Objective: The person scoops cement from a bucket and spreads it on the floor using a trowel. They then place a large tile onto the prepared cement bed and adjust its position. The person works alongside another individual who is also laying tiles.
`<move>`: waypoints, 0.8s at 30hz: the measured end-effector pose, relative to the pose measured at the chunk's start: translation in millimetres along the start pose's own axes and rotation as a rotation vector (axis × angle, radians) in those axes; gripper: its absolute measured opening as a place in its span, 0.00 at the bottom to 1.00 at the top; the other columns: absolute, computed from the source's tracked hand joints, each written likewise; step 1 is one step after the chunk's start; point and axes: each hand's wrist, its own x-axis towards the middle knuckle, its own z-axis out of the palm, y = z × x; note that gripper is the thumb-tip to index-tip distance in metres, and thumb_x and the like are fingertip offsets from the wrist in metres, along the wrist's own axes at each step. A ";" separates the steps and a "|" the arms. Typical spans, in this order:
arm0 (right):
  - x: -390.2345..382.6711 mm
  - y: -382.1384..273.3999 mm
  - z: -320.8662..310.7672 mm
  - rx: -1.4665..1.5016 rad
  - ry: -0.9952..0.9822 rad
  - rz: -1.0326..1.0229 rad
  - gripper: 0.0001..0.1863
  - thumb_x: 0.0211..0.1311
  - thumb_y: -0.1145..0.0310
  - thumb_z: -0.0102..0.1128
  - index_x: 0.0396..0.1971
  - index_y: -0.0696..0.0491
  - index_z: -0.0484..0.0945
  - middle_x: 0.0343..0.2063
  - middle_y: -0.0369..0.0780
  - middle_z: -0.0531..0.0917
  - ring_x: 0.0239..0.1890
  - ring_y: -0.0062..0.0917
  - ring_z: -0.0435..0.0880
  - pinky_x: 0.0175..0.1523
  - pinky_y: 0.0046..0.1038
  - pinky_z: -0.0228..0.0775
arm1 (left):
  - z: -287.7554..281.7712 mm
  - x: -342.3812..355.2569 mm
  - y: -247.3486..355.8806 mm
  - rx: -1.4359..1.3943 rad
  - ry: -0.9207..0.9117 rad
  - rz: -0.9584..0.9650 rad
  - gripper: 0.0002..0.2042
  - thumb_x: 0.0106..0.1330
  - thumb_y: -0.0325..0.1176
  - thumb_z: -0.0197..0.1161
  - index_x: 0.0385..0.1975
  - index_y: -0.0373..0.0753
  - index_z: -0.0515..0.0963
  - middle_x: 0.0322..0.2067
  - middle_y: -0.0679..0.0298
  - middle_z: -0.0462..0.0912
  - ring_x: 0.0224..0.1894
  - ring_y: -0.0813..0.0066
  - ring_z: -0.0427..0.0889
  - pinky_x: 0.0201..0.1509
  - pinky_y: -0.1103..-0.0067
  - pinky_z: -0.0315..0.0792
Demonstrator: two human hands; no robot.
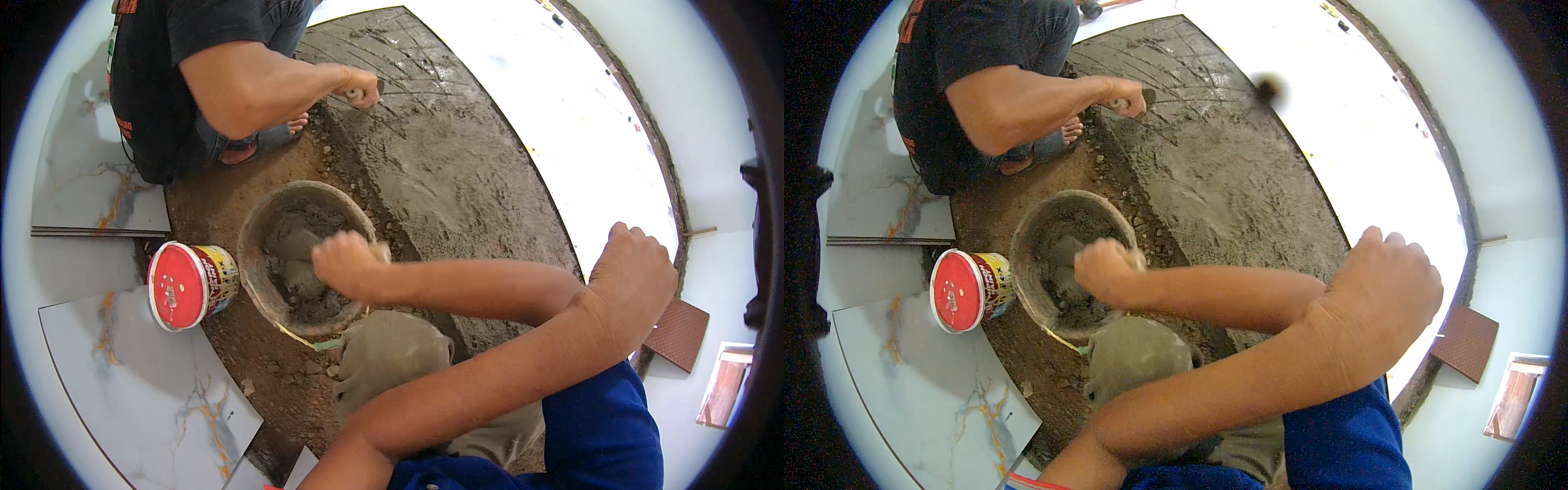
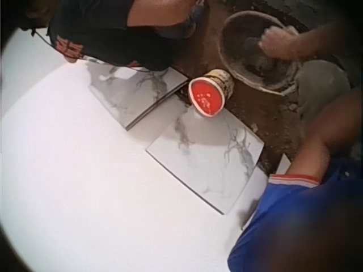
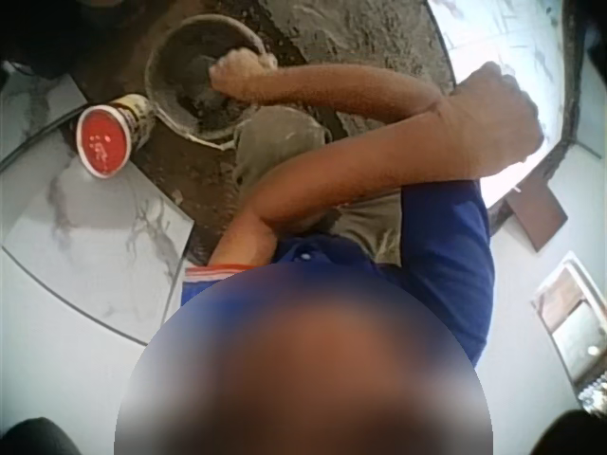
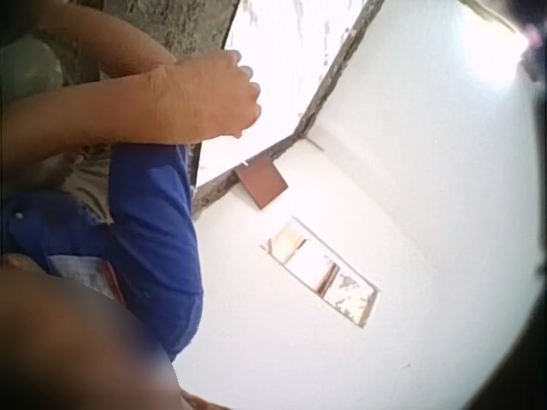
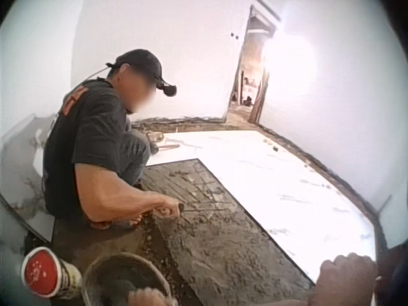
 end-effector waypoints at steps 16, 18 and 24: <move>-26.4 27.6 -8.7 1.741 -0.842 0.432 0.26 0.75 0.49 0.51 0.44 0.63 0.78 0.27 0.43 0.85 0.24 0.30 0.84 0.28 0.32 0.79 | -2.1 1.6 -0.9 -0.022 -0.066 0.093 0.11 0.66 0.34 0.62 0.43 0.41 0.87 0.41 0.66 0.86 0.49 0.67 0.81 0.51 0.66 0.66; -28.9 40.1 -17.9 1.470 -0.742 0.198 0.25 0.75 0.51 0.52 0.41 0.63 0.79 0.28 0.46 0.85 0.25 0.33 0.85 0.29 0.35 0.81 | 1.7 2.4 3.7 0.027 0.063 0.079 0.09 0.64 0.34 0.65 0.41 0.42 0.88 0.39 0.67 0.86 0.46 0.68 0.81 0.48 0.68 0.65; 31.9 34.3 -18.8 0.136 -0.216 -0.460 0.19 0.67 0.63 0.53 0.32 0.66 0.84 0.31 0.56 0.87 0.34 0.44 0.89 0.38 0.43 0.81 | 7.6 8.4 6.5 0.118 0.007 0.090 0.12 0.65 0.36 0.67 0.45 0.44 0.88 0.41 0.67 0.87 0.45 0.71 0.83 0.45 0.70 0.65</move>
